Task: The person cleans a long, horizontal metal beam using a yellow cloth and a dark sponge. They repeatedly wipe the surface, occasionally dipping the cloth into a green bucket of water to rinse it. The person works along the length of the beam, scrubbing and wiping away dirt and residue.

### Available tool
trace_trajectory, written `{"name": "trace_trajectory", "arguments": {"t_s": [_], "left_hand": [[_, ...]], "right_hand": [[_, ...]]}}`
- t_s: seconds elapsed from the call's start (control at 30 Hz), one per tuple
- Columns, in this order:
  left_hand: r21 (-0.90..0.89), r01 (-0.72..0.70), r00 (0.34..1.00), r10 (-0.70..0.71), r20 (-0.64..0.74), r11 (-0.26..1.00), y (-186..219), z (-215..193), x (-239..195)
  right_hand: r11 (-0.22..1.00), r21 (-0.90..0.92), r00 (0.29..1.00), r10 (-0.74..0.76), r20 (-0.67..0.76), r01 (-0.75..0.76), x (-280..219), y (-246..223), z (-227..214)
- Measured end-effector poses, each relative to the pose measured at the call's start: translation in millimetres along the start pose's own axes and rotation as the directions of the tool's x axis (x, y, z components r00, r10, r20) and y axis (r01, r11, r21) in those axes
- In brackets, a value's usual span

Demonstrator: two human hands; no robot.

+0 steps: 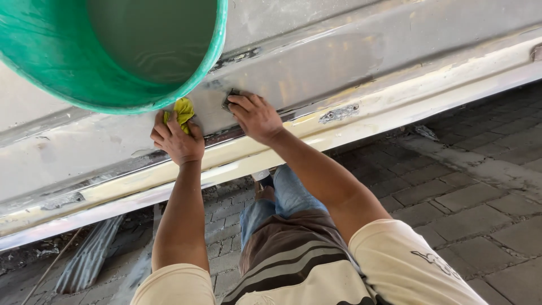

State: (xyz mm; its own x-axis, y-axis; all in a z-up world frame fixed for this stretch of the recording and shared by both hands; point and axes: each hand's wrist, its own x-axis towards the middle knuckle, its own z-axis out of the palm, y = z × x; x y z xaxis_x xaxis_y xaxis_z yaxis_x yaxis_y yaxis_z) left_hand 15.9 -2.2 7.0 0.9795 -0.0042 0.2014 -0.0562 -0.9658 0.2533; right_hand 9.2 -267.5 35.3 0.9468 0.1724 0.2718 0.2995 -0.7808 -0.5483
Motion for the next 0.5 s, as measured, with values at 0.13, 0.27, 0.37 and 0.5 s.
{"name": "trace_trajectory", "arguments": {"t_s": [0.13,0.27,0.37,0.5], "left_hand": [[-0.032,-0.017,1.000,0.016,-0.021,0.999,3,0,1],[-0.014,-0.008,0.998,0.007,-0.061,1.000,5,-4,1],[-0.027,-0.002,0.998,0.001,-0.067,1.000,8,3,1],[0.008,-0.005,0.998,0.005,-0.059,1.000,3,3,0]], "right_hand": [[0.972,-0.188,0.990,-0.139,0.039,0.144,-27,94,-29],[0.818,-0.262,0.836,0.405,-0.371,-0.513,-59,216,-73],[0.684,-0.175,0.641,0.520,-0.564,-0.708,-29,189,-59],[0.924,-0.259,0.931,0.196,-0.308,-0.280,26,41,14]]}}
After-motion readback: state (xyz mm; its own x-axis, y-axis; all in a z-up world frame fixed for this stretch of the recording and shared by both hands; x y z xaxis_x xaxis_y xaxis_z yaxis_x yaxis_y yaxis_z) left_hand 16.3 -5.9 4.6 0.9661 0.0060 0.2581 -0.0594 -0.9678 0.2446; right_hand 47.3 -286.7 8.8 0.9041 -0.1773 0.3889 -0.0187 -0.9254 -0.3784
